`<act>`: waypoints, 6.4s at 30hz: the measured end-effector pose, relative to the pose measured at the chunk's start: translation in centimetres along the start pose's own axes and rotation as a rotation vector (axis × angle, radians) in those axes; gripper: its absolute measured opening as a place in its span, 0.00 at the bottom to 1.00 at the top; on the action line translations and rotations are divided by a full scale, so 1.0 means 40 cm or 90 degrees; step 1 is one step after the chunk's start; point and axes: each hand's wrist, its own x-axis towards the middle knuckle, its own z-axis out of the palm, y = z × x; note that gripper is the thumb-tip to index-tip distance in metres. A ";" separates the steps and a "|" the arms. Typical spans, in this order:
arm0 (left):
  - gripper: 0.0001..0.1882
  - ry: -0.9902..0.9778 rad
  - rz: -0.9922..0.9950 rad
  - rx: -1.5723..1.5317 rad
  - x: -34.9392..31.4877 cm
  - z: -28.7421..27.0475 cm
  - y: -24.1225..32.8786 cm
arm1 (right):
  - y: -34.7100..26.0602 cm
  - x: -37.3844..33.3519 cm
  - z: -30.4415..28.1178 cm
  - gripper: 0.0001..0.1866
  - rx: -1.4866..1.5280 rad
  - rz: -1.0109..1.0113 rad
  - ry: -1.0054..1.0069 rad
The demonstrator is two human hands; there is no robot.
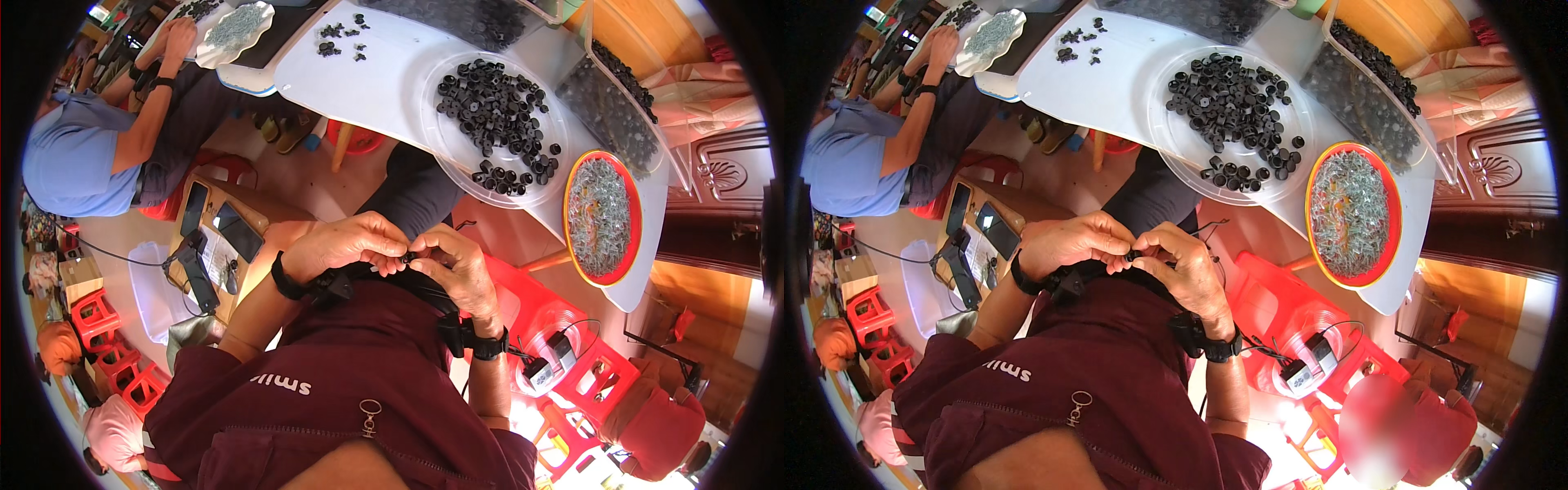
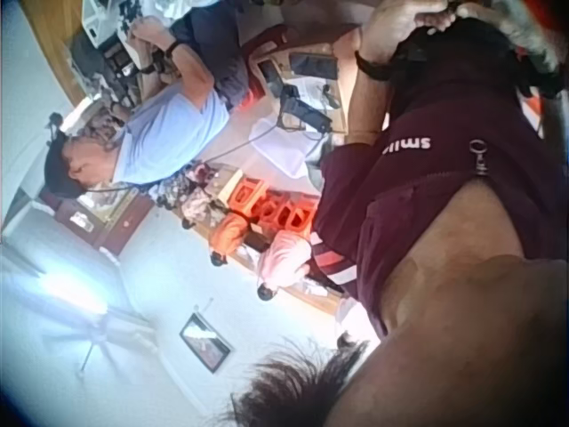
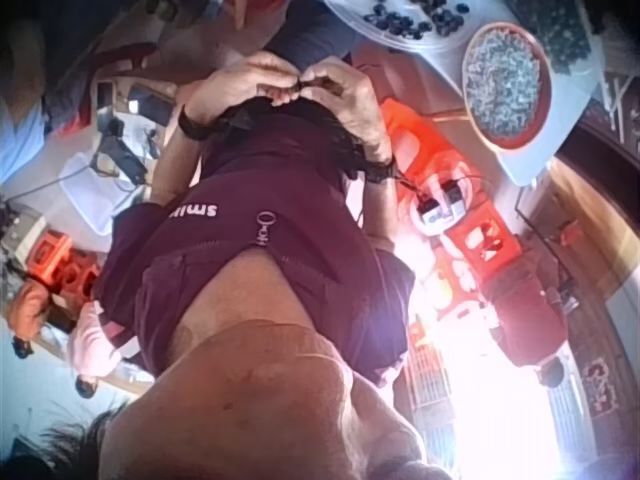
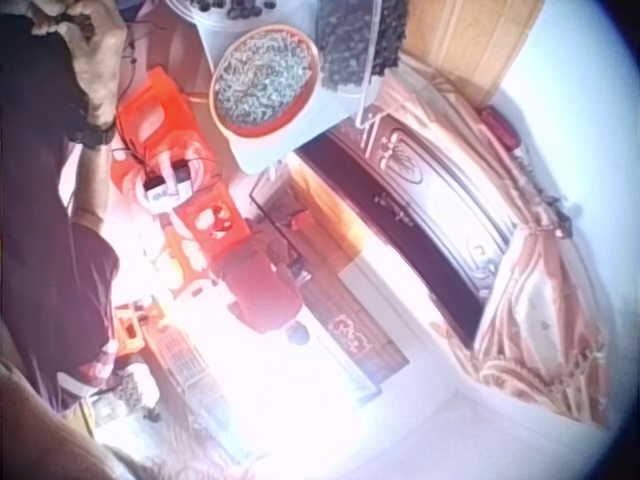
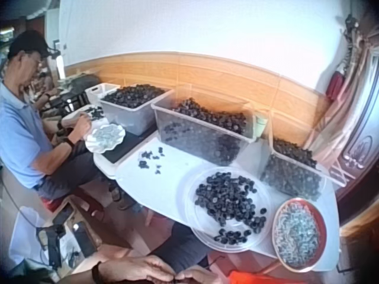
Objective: Inspecting and assembling small black rubber or plastic grommets into sets or components at a workbench.
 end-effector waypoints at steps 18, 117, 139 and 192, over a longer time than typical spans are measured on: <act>0.09 0.145 0.104 -0.054 0.013 0.015 -0.008 | 0.017 -0.002 0.052 0.10 -0.113 -0.022 0.192; 0.13 0.240 0.355 0.082 -0.038 0.121 0.062 | -0.012 0.008 0.126 0.07 0.450 -0.119 0.363; 0.12 0.324 0.361 0.280 -0.038 0.143 0.080 | -0.010 0.006 0.117 0.08 0.278 -0.171 0.411; 0.10 0.297 0.429 0.161 -0.040 0.144 0.061 | -0.003 0.006 0.131 0.09 0.191 -0.222 0.456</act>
